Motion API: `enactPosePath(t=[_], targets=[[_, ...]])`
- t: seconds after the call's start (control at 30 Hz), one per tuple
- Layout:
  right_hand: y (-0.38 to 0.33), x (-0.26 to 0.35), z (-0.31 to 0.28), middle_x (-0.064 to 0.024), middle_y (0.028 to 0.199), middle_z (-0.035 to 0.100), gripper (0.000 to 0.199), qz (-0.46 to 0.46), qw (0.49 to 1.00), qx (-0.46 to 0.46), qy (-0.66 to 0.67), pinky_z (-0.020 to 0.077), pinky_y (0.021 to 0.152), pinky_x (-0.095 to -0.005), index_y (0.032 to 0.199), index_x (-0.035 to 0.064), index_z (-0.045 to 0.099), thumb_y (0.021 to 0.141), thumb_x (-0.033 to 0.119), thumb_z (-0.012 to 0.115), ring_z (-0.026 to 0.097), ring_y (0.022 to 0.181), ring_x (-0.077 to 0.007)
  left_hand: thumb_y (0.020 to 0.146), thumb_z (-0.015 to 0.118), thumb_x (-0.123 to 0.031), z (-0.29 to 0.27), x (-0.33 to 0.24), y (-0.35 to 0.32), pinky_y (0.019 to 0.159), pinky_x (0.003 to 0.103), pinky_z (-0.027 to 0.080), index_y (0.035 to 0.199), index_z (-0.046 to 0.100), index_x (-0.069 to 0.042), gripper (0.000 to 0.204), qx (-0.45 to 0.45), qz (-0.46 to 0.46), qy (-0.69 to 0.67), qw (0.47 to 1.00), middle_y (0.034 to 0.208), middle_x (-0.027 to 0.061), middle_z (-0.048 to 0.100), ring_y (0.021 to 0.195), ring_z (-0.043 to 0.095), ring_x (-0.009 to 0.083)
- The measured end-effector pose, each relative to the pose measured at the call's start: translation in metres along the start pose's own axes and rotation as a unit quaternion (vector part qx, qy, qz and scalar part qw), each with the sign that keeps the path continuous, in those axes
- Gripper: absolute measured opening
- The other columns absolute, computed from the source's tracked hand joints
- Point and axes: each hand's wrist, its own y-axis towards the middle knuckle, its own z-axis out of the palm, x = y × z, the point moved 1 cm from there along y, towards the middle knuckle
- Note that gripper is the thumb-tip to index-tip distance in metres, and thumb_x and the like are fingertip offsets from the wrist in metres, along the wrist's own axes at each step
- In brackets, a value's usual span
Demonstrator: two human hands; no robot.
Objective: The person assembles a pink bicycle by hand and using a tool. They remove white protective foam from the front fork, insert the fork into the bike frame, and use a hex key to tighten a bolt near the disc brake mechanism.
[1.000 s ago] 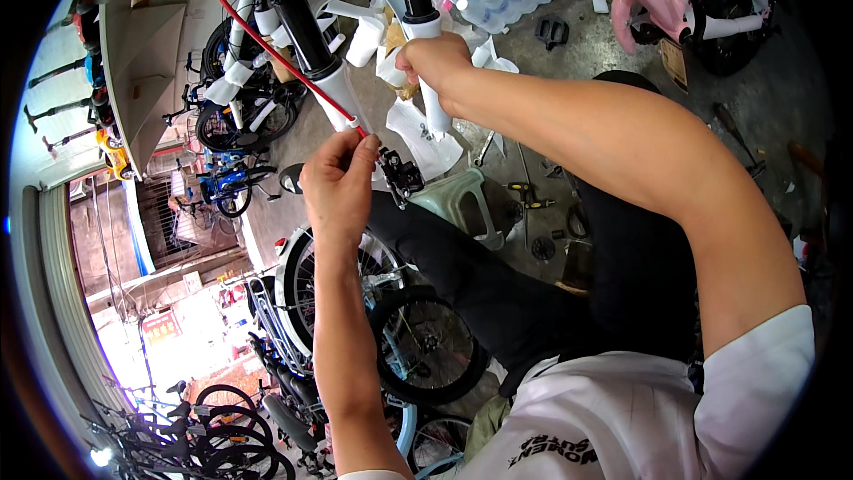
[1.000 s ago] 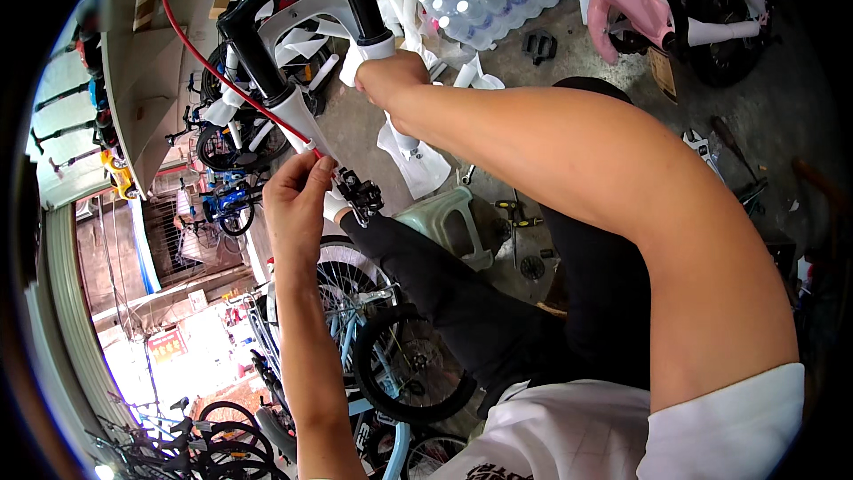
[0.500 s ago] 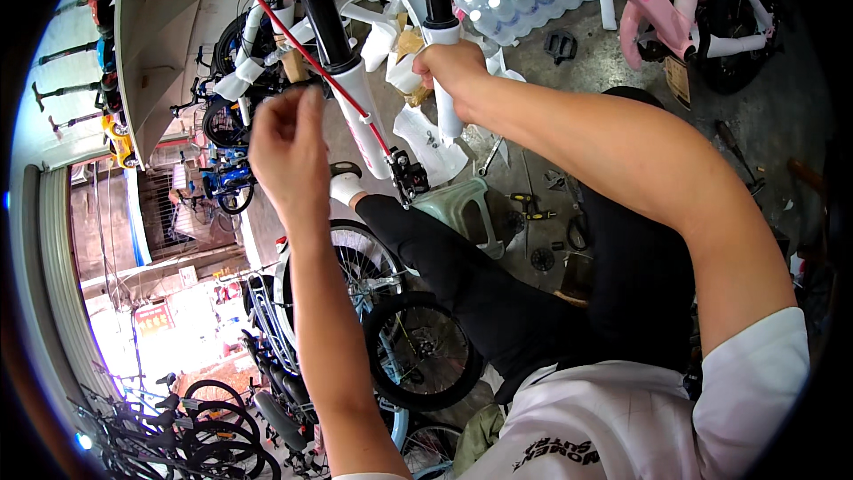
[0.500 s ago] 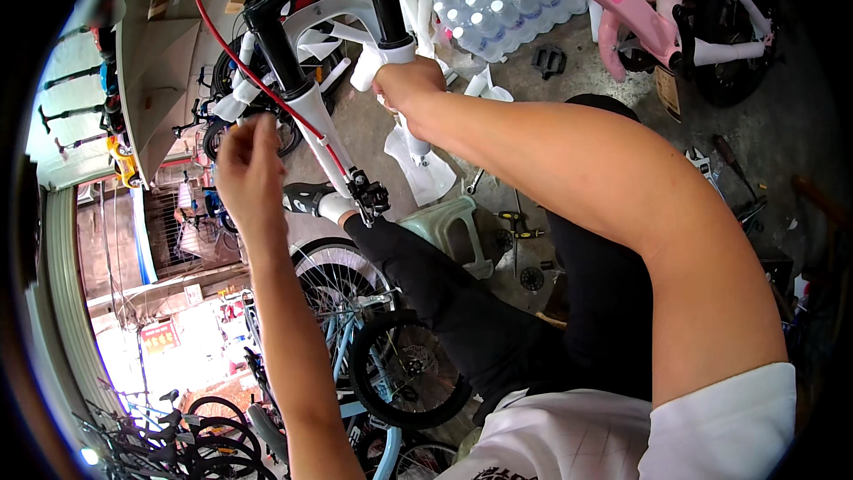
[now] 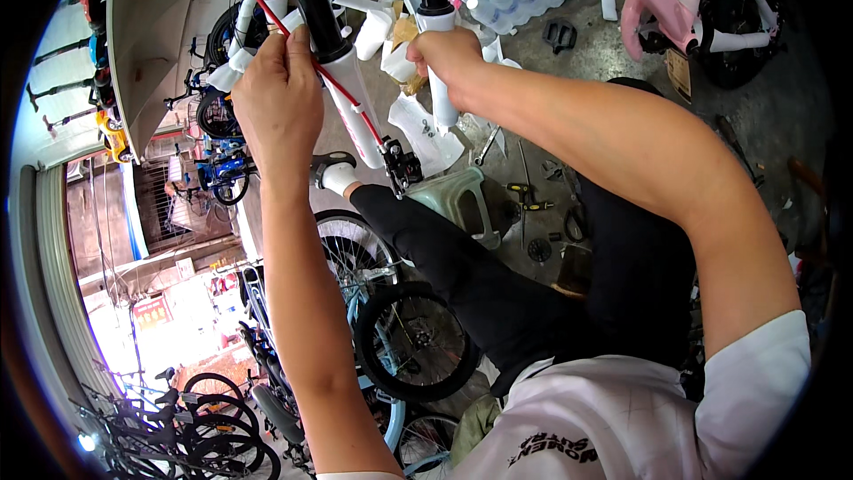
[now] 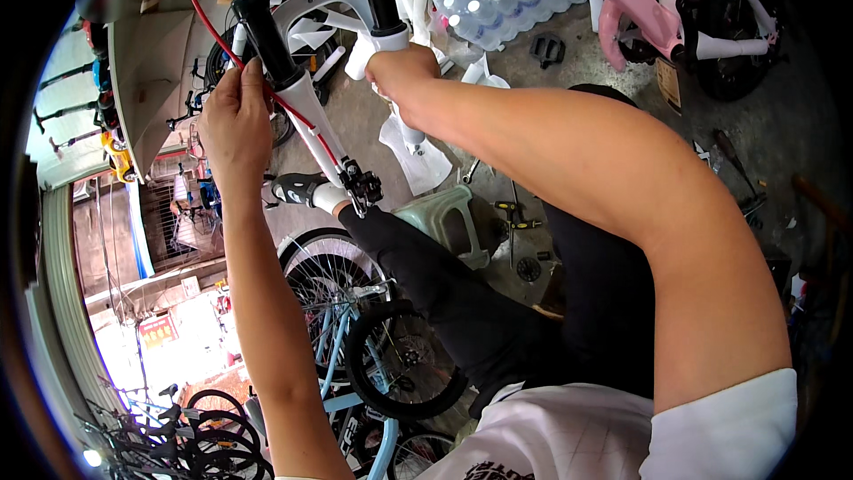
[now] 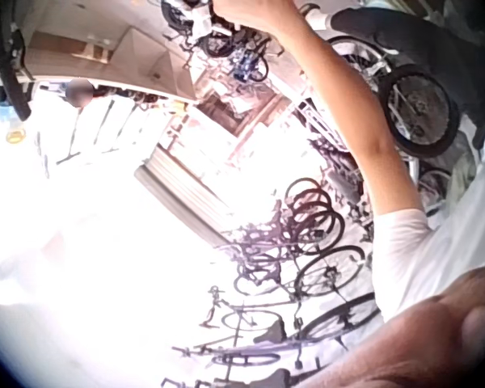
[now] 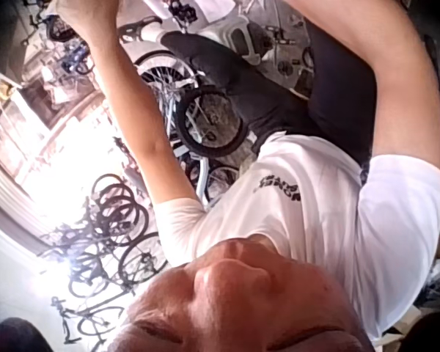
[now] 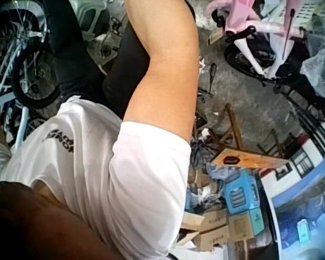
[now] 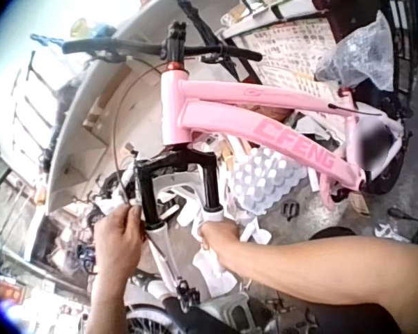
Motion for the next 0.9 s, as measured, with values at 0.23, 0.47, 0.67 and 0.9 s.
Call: enactPosePath(t=[0.23, 0.47, 0.67, 0.9], targets=[[0.006, -0.009, 0.002, -0.0068, 0.070, 0.060, 0.009, 0.005, 1.000, -0.013, -0.003, 0.0460, 0.063, -0.0331, 0.072, 0.0018, 0.061, 0.066, 0.003, 0.068, 0.056, 0.063, -0.0156, 0.095, 0.063, -0.020, 0.002, -0.006, -0.017, 0.048, 0.041, 0.042, 0.077, 0.059, -0.002, 0.026, -0.044, 0.092, -0.016, 0.995, 0.058, 0.0168, 0.057, 0.052, 0.059, 0.0358], [0.001, -0.005, 0.000, -0.0065, 0.068, 0.059, 0.010, 0.001, 1.000, 0.001, 0.006, 0.0458, 0.064, -0.0333, 0.071, 0.0023, 0.060, 0.066, 0.003, 0.068, 0.054, 0.061, -0.0161, 0.093, 0.068, -0.027, -0.003, -0.002, -0.024, 0.050, 0.040, 0.045, 0.077, 0.060, -0.003, 0.030, -0.049, 0.090, 0.036, 0.994, 0.061, 0.0170, 0.060, 0.053, 0.060, 0.0352], [0.005, -0.001, 0.000, -0.0067, 0.067, 0.058, 0.010, 0.030, 0.999, -0.008, -0.015, 0.0452, 0.063, -0.0332, 0.071, 0.0022, 0.059, 0.066, 0.003, 0.068, 0.055, 0.061, -0.0164, 0.093, 0.068, -0.027, 0.000, 0.014, -0.077, 0.055, 0.029, 0.047, 0.088, 0.071, 0.001, 0.029, 0.103, -0.165, -0.114, 0.974, 0.062, 0.0091, 0.065, 0.054, 0.060, 0.0129], [0.011, -0.001, 0.000, -0.0078, 0.067, 0.060, 0.008, -0.012, 1.000, -0.004, -0.003, 0.0468, 0.061, -0.0335, 0.071, 0.0010, 0.059, 0.068, 0.001, 0.067, 0.056, 0.060, -0.0169, 0.093, 0.068, -0.018, 0.011, 0.013, -0.093, 0.058, 0.023, 0.041, 0.094, 0.072, 0.003, 0.021, 0.240, -0.279, -0.290, 0.884, 0.070, 0.0010, 0.063, 0.063, 0.054, 0.0063]])
